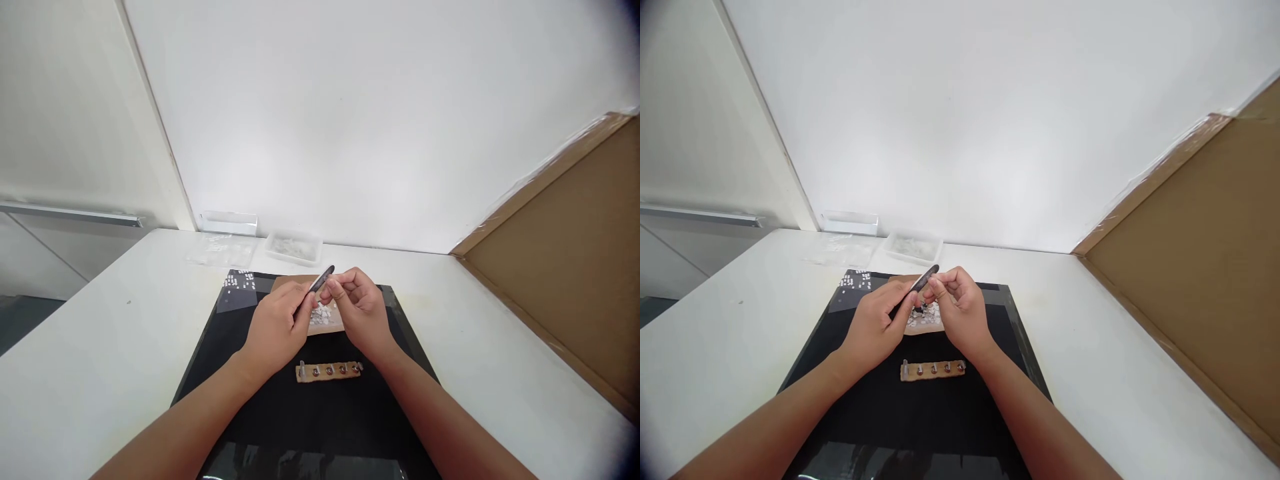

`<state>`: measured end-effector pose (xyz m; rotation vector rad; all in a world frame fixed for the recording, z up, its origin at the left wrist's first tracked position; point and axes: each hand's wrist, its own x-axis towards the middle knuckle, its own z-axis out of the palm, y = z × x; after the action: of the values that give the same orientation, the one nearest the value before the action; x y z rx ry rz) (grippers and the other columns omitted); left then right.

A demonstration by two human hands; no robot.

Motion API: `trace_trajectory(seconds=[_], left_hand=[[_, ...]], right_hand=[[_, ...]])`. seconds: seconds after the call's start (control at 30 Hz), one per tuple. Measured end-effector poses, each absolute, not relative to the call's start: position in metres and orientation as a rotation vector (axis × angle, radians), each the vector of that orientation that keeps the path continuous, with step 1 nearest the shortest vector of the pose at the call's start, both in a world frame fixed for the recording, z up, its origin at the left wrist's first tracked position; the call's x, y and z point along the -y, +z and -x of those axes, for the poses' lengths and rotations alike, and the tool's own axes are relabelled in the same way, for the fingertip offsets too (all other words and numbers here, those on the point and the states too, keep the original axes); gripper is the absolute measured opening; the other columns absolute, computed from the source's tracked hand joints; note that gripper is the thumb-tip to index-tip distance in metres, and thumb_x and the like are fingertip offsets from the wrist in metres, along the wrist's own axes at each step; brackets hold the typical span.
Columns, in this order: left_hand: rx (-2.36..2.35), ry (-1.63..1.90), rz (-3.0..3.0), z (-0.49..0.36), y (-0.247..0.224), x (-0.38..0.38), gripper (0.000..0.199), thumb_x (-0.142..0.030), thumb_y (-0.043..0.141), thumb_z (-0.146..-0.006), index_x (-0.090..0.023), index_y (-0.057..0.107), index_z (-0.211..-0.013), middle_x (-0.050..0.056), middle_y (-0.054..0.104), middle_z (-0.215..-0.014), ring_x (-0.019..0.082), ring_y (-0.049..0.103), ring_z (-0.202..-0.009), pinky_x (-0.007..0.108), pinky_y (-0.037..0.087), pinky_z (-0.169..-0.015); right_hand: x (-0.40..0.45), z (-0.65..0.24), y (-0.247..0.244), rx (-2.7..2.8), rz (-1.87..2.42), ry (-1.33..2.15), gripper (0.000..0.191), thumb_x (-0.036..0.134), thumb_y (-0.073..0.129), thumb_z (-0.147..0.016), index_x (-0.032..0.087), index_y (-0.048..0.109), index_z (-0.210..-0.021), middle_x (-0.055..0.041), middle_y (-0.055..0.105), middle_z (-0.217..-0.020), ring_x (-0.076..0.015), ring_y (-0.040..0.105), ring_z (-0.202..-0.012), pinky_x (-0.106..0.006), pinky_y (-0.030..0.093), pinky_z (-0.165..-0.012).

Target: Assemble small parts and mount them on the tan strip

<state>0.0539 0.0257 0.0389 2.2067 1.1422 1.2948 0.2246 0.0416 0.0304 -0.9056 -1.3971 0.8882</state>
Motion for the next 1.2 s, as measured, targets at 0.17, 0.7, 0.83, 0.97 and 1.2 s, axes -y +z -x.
trace_trajectory(seconds=[0.17, 0.7, 0.83, 0.97, 1.2], left_hand=[[-1.069, 1.311, -2.192, -0.054, 0.036, -0.025, 0.022, -0.022, 0.047, -0.105, -0.022, 0.069, -0.108, 0.004, 0.071, -0.097, 0.019, 0.065, -0.092, 0.032, 0.05, -0.083], [-1.131, 1.333, -2.167, -0.054, 0.033, -0.028, 0.027, -0.026, 0.05, -0.105, -0.023, 0.076, -0.103, 0.002, 0.07, -0.081, 0.017, 0.065, -0.078, 0.029, 0.049, -0.071], [-1.151, 1.318, -2.198, -0.053, 0.033, -0.03, 0.026, -0.023, 0.051, -0.103, -0.02, 0.075, -0.095, 0.002, 0.07, -0.079, 0.016, 0.064, -0.073, 0.028, 0.047, -0.068], [-1.169, 1.287, -2.238, -0.051, 0.031, -0.031, 0.026, -0.022, 0.051, -0.102, -0.019, 0.074, -0.089, 0.003, 0.07, -0.079, 0.016, 0.064, -0.072, 0.029, 0.048, -0.068], [-1.154, 1.307, -2.264, -0.051, 0.033, -0.031, 0.026, -0.022, 0.051, -0.102, -0.018, 0.074, -0.09, 0.003, 0.068, -0.075, 0.016, 0.061, -0.068, 0.028, 0.046, -0.065]], right_hand=[[-0.041, -0.223, 0.032, 1.359, 0.852, 0.964, 0.02, 0.039, 0.068, -0.096, 0.022, 0.059, -0.091, -0.0013, 0.072, -0.078, -0.0175, 0.07, -0.073, -0.035, 0.06, -0.073], [-0.042, -0.233, 0.031, 1.887, 1.146, -0.108, 0.002, 0.024, 0.056, -0.102, 0.022, 0.056, -0.103, -0.0014, 0.073, -0.085, -0.0208, 0.069, -0.078, -0.042, 0.042, -0.083], [-0.044, -0.233, 0.026, 1.951, 1.152, -0.166, 0.002, 0.022, 0.052, -0.104, 0.022, 0.054, -0.102, -0.0023, 0.073, -0.087, -0.0209, 0.067, -0.077, -0.039, 0.04, -0.08], [-0.043, -0.232, 0.021, 2.069, 1.135, -0.15, 0.009, 0.023, 0.049, -0.103, 0.022, 0.053, -0.095, -0.0052, 0.073, -0.09, -0.022, 0.065, -0.077, -0.038, 0.038, -0.076], [-0.045, -0.231, 0.026, 1.965, 1.191, -0.205, 0.008, 0.021, 0.052, -0.1, 0.021, 0.051, -0.092, -0.0026, 0.072, -0.083, -0.0196, 0.064, -0.069, -0.039, 0.035, -0.077]])
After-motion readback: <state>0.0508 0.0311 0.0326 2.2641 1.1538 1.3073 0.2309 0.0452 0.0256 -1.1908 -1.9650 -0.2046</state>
